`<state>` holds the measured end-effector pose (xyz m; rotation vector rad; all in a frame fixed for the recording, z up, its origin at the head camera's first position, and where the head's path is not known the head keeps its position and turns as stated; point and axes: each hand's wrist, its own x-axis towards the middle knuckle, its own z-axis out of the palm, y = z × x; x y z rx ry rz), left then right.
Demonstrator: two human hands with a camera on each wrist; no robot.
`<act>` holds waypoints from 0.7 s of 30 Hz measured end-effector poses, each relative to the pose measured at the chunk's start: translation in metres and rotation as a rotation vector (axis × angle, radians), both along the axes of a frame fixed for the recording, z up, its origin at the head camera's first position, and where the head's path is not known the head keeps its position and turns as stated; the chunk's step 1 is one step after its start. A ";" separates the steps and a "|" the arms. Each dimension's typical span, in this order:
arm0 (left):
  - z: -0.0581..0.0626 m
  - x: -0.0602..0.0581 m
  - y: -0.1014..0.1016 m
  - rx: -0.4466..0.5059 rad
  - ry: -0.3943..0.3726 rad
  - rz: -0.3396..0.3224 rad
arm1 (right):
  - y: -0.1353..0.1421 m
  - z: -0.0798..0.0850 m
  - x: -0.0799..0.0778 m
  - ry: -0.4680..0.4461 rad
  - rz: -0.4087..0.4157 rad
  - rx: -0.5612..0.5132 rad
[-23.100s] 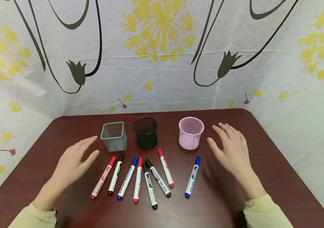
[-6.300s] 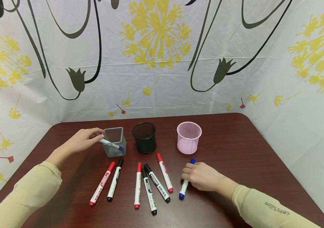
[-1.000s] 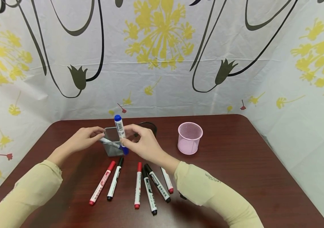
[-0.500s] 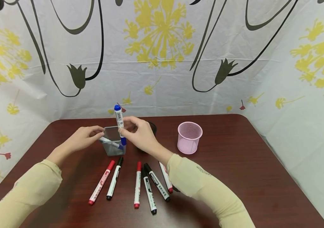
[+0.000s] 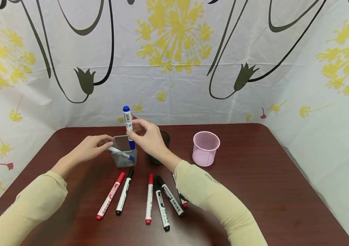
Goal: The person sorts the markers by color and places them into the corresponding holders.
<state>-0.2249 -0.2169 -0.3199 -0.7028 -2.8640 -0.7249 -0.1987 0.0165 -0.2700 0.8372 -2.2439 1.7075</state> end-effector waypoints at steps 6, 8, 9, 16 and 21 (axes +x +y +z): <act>0.000 0.000 0.001 -0.002 -0.002 0.005 | -0.005 -0.001 -0.003 -0.001 0.005 0.000; 0.001 0.000 0.001 -0.001 -0.002 0.004 | -0.007 -0.002 -0.005 -0.001 0.007 -0.001; 0.001 0.001 0.001 -0.001 -0.004 0.004 | -0.007 -0.002 -0.006 -0.001 0.008 -0.002; 0.002 0.001 0.001 0.005 -0.017 0.010 | -0.013 -0.024 -0.031 -0.025 0.014 -0.015; 0.001 0.001 0.002 0.002 -0.024 0.015 | -0.017 -0.031 -0.038 -0.019 0.006 -0.003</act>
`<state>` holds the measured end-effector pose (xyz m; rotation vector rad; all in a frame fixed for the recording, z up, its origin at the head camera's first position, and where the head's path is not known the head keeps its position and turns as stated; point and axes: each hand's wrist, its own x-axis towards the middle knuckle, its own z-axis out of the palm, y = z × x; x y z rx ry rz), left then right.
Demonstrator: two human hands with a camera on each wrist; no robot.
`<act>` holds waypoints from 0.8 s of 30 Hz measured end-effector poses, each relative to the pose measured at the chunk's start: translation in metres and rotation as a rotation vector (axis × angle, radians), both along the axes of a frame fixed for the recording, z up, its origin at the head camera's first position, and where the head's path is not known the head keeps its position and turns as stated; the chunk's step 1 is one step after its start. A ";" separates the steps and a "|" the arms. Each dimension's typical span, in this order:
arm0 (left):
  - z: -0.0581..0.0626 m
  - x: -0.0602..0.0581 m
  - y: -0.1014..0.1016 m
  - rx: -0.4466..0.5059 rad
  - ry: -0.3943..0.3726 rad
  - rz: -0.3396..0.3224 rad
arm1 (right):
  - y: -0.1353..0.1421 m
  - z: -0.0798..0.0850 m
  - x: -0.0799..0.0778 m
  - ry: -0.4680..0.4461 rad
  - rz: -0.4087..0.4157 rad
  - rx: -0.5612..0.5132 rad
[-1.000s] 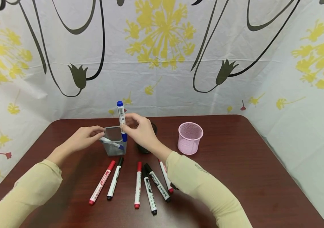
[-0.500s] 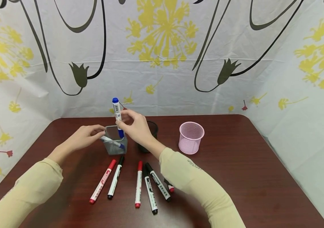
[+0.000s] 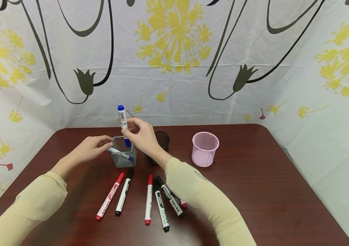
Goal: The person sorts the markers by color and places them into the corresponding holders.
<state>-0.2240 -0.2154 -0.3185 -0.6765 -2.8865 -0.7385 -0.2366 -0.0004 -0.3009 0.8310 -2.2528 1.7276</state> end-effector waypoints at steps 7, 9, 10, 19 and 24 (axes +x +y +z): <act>-0.001 0.000 0.000 -0.004 0.010 0.000 | -0.006 -0.003 -0.005 0.012 -0.011 0.017; -0.001 0.000 0.000 -0.002 0.014 -0.003 | -0.008 -0.004 -0.006 0.010 -0.018 0.020; -0.001 0.000 0.000 0.000 0.016 -0.004 | -0.009 -0.004 -0.007 0.007 -0.019 0.020; -0.001 0.000 0.000 -0.001 0.014 -0.003 | -0.014 -0.011 -0.011 -0.008 -0.018 0.031; -0.001 0.000 0.000 -0.002 0.023 -0.004 | -0.013 -0.018 -0.013 0.007 -0.014 0.071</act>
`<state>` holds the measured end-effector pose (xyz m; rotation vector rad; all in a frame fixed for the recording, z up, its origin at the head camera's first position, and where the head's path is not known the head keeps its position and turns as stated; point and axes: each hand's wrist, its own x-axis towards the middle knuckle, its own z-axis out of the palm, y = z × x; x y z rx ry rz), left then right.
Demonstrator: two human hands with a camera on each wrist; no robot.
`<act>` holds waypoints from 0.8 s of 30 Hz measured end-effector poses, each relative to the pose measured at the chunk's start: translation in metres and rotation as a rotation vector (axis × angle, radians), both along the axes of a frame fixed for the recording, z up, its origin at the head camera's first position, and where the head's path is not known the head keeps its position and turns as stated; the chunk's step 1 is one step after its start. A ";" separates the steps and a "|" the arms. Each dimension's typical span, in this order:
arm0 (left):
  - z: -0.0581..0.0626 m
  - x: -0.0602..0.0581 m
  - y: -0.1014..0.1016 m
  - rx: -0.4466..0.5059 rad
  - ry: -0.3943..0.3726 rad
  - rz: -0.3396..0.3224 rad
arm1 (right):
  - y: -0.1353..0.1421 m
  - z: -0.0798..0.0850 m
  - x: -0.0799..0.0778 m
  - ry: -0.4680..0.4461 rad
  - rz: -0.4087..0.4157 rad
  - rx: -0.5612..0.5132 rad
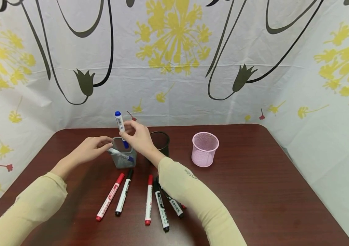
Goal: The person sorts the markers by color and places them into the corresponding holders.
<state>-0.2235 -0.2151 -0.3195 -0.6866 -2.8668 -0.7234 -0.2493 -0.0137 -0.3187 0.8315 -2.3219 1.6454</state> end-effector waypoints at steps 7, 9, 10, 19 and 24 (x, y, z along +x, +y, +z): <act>-0.002 -0.001 0.000 -0.011 0.013 0.000 | 0.007 -0.006 -0.001 0.031 0.015 -0.032; -0.002 -0.001 0.000 -0.010 0.012 -0.007 | 0.010 0.002 0.006 0.031 0.012 -0.034; -0.002 -0.001 0.000 -0.009 0.010 -0.010 | 0.011 0.002 0.005 0.031 0.009 -0.037; -0.002 -0.002 -0.001 -0.009 0.005 -0.017 | 0.033 -0.006 -0.009 0.086 -0.029 0.018; -0.002 -0.001 -0.001 -0.012 0.005 -0.018 | 0.055 -0.006 -0.013 0.116 -0.011 0.100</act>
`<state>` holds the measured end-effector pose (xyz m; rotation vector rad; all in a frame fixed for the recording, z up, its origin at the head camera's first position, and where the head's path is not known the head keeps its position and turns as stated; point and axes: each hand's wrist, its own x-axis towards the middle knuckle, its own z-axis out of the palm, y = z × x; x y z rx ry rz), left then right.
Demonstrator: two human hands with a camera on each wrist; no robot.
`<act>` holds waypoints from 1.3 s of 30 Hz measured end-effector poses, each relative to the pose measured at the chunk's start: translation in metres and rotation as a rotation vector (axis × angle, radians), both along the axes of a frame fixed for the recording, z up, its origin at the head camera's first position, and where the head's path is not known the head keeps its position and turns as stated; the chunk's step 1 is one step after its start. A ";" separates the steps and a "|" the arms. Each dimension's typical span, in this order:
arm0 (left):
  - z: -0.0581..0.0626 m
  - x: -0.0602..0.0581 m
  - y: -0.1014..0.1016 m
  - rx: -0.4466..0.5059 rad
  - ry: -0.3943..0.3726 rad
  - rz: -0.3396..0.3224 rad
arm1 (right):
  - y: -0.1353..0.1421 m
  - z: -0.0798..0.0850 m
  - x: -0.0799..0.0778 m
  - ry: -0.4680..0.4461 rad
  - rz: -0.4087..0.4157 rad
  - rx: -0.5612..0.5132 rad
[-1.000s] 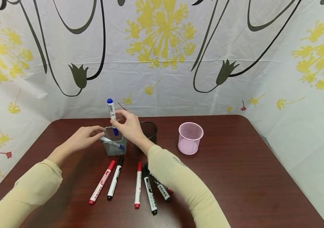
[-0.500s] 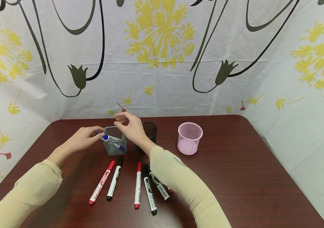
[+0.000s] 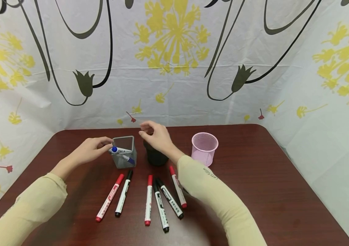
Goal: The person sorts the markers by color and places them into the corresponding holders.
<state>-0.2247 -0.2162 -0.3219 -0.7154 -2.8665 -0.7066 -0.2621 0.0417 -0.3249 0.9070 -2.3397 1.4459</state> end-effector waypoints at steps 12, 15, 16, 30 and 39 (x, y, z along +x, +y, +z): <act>0.000 0.000 0.001 0.007 0.001 0.004 | 0.053 0.005 -0.010 0.156 -0.034 0.274; 0.000 0.000 0.002 0.006 0.007 0.001 | 0.066 0.008 -0.012 0.196 -0.033 0.350; -0.001 0.000 0.002 0.004 0.007 0.002 | 0.069 0.009 -0.013 0.207 -0.028 0.371; -0.005 0.003 0.001 0.012 0.011 0.033 | 0.089 0.014 -0.020 0.219 0.056 0.601; -0.012 0.007 0.001 0.052 0.034 0.084 | 0.086 0.003 -0.018 0.157 0.053 0.703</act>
